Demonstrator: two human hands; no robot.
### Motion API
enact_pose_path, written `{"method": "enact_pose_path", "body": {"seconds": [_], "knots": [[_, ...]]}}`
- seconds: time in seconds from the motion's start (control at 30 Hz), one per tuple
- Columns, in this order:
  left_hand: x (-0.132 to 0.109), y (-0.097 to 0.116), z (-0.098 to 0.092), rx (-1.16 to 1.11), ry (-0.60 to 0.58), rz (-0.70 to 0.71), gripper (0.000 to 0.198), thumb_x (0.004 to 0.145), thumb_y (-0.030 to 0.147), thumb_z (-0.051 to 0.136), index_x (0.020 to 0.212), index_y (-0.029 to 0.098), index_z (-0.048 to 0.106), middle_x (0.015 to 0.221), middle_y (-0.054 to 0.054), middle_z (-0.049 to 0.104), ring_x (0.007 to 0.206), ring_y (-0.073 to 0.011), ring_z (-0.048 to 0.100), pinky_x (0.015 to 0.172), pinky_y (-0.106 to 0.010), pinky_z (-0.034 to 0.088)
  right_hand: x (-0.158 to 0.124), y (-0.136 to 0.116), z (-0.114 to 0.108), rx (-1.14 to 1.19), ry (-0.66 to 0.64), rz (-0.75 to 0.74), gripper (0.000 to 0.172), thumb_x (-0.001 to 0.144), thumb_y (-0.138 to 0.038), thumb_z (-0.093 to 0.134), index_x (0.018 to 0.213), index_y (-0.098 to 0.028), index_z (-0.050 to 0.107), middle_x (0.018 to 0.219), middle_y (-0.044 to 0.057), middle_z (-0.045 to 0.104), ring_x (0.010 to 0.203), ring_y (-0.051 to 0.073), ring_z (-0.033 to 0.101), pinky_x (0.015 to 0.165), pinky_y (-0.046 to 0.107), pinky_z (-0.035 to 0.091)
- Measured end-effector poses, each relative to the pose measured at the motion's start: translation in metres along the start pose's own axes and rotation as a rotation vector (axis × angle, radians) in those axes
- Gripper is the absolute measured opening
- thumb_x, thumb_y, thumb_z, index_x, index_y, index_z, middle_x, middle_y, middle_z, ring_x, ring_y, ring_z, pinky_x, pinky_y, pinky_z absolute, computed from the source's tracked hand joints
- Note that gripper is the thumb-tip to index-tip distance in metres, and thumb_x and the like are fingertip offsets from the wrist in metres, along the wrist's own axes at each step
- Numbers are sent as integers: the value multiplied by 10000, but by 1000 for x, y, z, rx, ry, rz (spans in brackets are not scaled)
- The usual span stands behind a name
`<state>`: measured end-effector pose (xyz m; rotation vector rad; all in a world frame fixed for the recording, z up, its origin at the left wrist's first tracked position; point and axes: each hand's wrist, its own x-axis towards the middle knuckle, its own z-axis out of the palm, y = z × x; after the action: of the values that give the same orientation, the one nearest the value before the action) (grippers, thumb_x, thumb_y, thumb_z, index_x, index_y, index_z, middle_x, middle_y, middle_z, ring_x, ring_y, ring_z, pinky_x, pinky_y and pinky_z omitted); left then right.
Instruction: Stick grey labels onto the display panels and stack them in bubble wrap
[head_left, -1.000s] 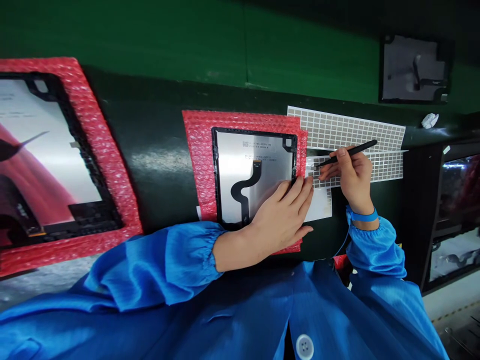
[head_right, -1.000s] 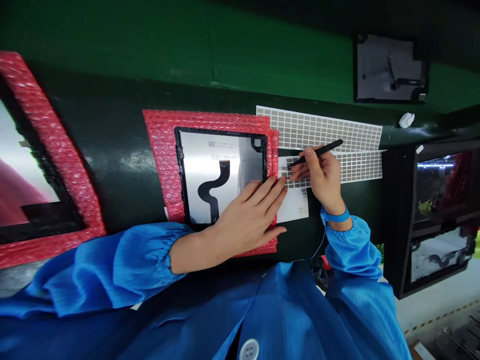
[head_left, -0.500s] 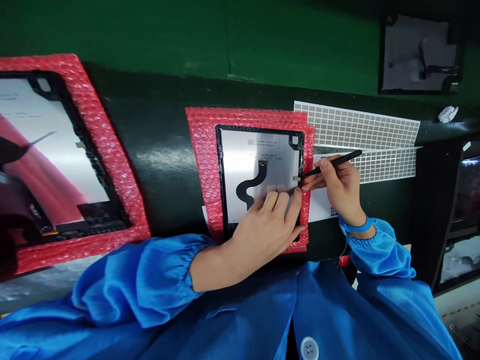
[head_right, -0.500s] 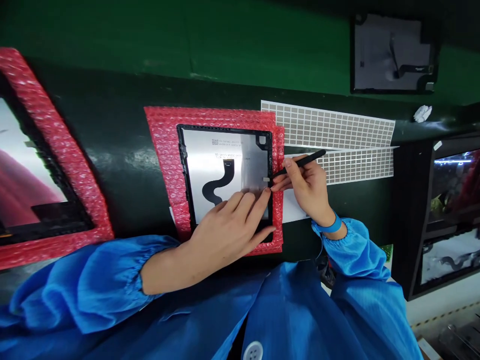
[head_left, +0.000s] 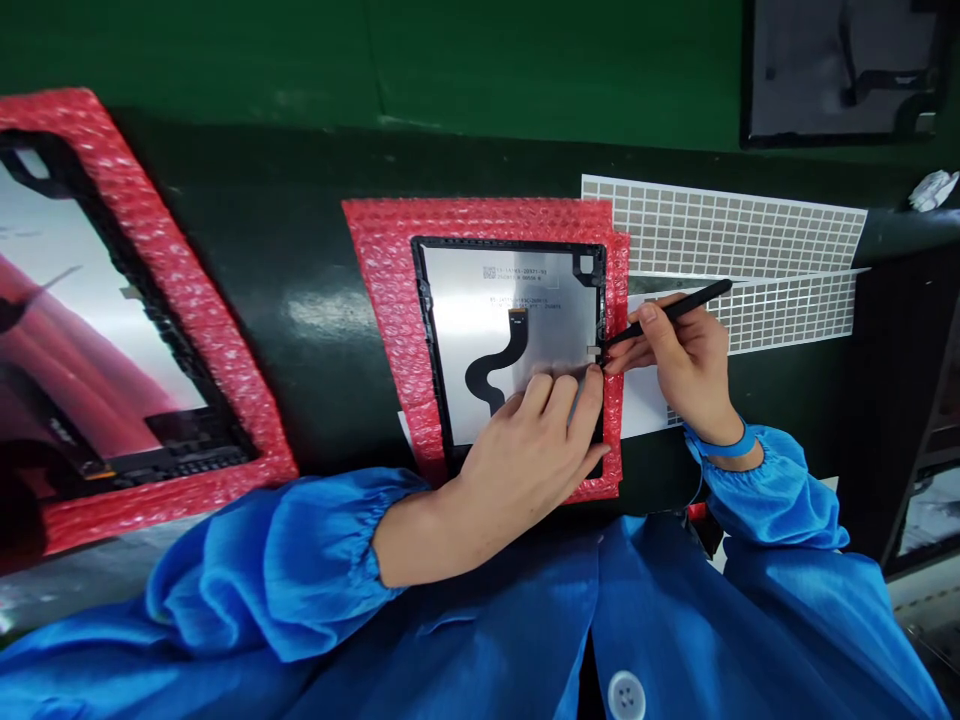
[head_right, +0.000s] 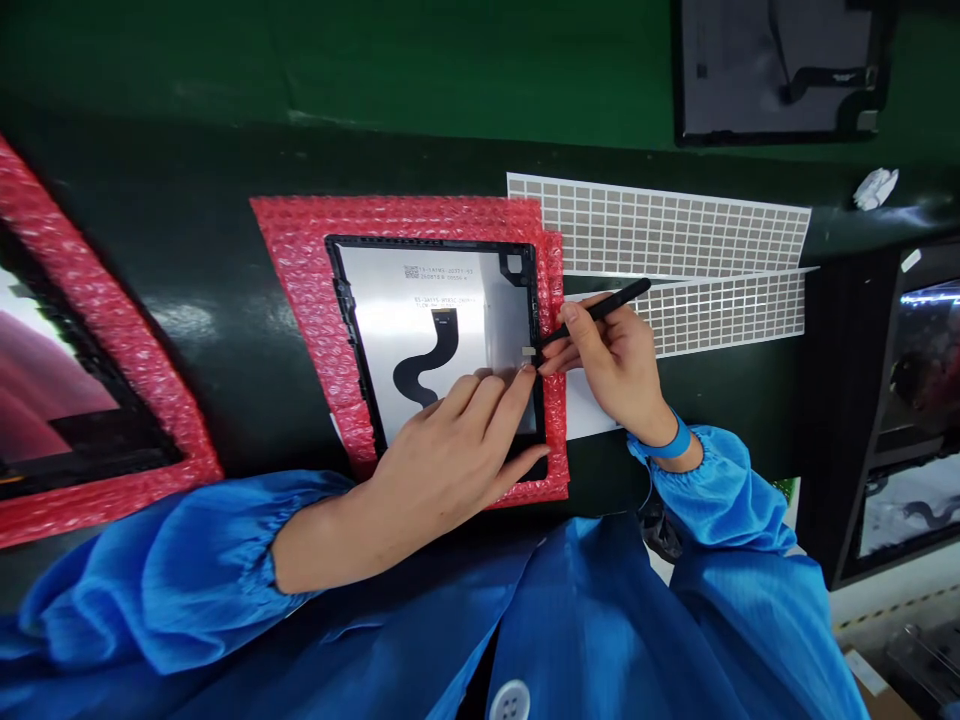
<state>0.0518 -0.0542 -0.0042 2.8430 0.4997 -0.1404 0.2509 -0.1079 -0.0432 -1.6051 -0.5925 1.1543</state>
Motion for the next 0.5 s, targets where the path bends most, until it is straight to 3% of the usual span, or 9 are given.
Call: {"method": "enact_pose_path", "body": {"seconds": [0.5], "knots": [[3,-6,3,-84,-54,-15,832,1051,440,625,1640,-92,374,1126,-227,689,1048,-347,667,785,-406,604,-1,3,2,6,15,-16,448,924,-686,752,961,-251,648,686,-32,756,590,177,796,605,285,706]]}}
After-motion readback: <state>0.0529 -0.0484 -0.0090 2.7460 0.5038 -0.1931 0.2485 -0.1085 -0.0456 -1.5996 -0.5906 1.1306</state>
